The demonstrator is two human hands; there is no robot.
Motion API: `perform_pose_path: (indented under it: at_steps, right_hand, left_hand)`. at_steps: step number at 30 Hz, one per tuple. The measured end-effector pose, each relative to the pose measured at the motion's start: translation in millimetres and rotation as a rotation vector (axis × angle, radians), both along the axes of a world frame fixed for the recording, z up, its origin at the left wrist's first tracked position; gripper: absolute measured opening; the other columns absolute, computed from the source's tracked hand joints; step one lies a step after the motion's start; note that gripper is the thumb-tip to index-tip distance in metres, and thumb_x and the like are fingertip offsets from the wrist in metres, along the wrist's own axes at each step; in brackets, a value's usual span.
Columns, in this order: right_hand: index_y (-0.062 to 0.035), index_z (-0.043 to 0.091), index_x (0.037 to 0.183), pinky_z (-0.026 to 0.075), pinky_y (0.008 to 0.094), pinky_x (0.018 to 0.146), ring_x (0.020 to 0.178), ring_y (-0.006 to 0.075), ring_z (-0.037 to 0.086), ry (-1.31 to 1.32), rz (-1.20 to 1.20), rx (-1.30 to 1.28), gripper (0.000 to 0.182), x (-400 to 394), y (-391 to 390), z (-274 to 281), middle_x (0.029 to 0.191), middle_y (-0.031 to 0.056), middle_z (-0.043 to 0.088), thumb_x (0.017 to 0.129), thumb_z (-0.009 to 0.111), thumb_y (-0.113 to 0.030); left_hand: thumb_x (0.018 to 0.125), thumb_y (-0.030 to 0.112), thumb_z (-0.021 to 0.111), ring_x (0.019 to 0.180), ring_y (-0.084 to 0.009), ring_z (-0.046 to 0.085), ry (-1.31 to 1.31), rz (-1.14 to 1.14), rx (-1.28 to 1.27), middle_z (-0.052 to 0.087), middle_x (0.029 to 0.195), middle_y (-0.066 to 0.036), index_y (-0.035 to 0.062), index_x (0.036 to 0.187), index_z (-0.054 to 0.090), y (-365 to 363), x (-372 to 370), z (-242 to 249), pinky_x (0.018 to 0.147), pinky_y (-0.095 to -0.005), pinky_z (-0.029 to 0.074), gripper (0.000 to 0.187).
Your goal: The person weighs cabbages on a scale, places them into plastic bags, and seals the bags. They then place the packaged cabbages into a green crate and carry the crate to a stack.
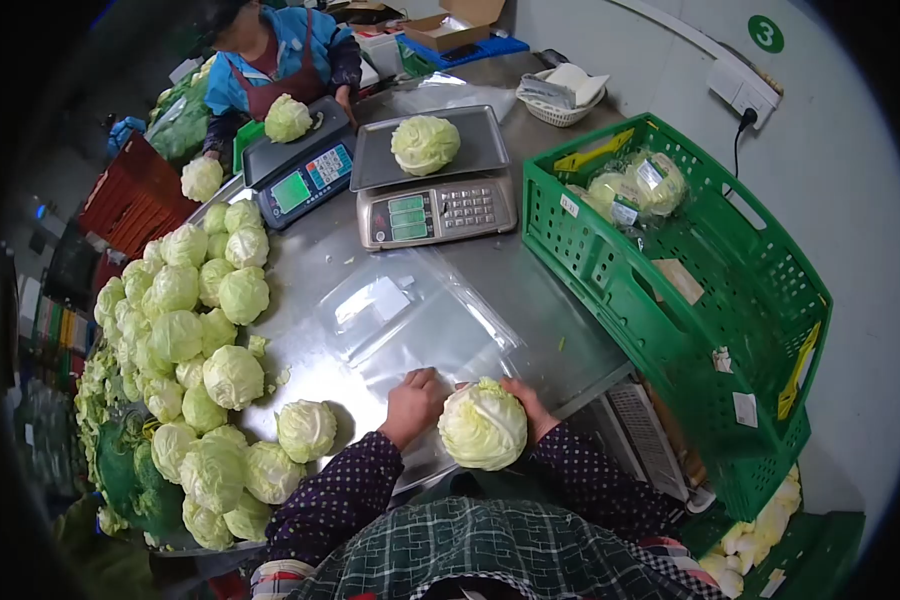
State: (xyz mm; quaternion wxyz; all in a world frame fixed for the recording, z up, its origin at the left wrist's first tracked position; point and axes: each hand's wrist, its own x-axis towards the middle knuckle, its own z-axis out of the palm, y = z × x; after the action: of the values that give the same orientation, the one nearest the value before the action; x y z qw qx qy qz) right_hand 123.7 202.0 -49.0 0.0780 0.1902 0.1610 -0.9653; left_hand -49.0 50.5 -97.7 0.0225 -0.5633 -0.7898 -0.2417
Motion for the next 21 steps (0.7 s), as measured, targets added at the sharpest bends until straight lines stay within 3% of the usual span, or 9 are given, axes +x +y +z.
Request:
perform_pose_path:
  at_steps: [4, 8, 15, 17, 21]
  right_hand:
    - [0.001, 0.037, 0.137, 0.042, 0.047, 0.101, 0.121, 0.035, 0.05, 0.0, 0.018, 0.017, 0.086, 8, -2, 16, 0.134, 0.0223, 0.047, 0.081, 0.052, -0.063]
    - [0.0013, 0.036, 0.137, 0.042, 0.0492, 0.1, 0.123, 0.0374, 0.048, 0.054, 0.054, 0.034, 0.092, 24, 3, 16, 0.138, 0.0247, 0.041, 0.079, 0.052, -0.068]
    - [0.0013, 0.035, 0.137, 0.042, 0.0495, 0.101, 0.124, 0.0379, 0.046, 0.085, 0.079, 0.078, 0.093, 29, 9, 6, 0.139, 0.0263, 0.039, 0.079, 0.051, -0.069]
    - [0.0014, 0.035, 0.137, 0.041, 0.0494, 0.102, 0.124, 0.0378, 0.046, 0.114, 0.078, 0.078, 0.092, 29, 8, 6, 0.139, 0.0262, 0.039, 0.08, 0.05, -0.069]
    - [0.0014, 0.035, 0.138, 0.04, 0.0497, 0.102, 0.125, 0.0369, 0.045, 0.129, 0.063, 0.039, 0.092, 27, 7, 4, 0.14, 0.0247, 0.039, 0.081, 0.049, -0.069]
  left_hand:
    - [0.071, 0.013, 0.062, 0.093, -0.0277, 0.061, -0.087, 0.067, -0.036, 0.065, 0.105, -0.009, 0.0016, 0.088, 0.064, -1, -15, -26, 0.071, -0.0389, 0.053, 0.021]
    - [0.071, 0.01, 0.06, 0.09, -0.0282, 0.061, -0.144, 0.174, -0.021, 0.064, 0.102, -0.01, 0.0034, 0.083, 0.063, 2, -5, -1, 0.068, -0.039, 0.053, 0.015]
    - [0.071, 0.007, 0.059, 0.087, -0.0282, 0.059, -0.025, 0.134, -0.016, 0.059, 0.091, -0.01, 0.0018, 0.078, 0.059, 14, -21, -9, 0.066, -0.0382, 0.052, 0.009]
    - [0.07, 0.005, 0.059, 0.083, -0.0283, 0.058, 0.038, 0.143, 0.126, 0.057, 0.088, -0.009, 0.0021, 0.079, 0.057, 10, -15, -1, 0.064, -0.0379, 0.052, 0.01]
    - [0.072, 0.005, 0.058, 0.082, -0.0281, 0.058, 0.092, 0.096, 0.078, 0.057, 0.088, -0.01, 0.0026, 0.083, 0.057, 11, -34, -16, 0.061, -0.0389, 0.051, 0.012]
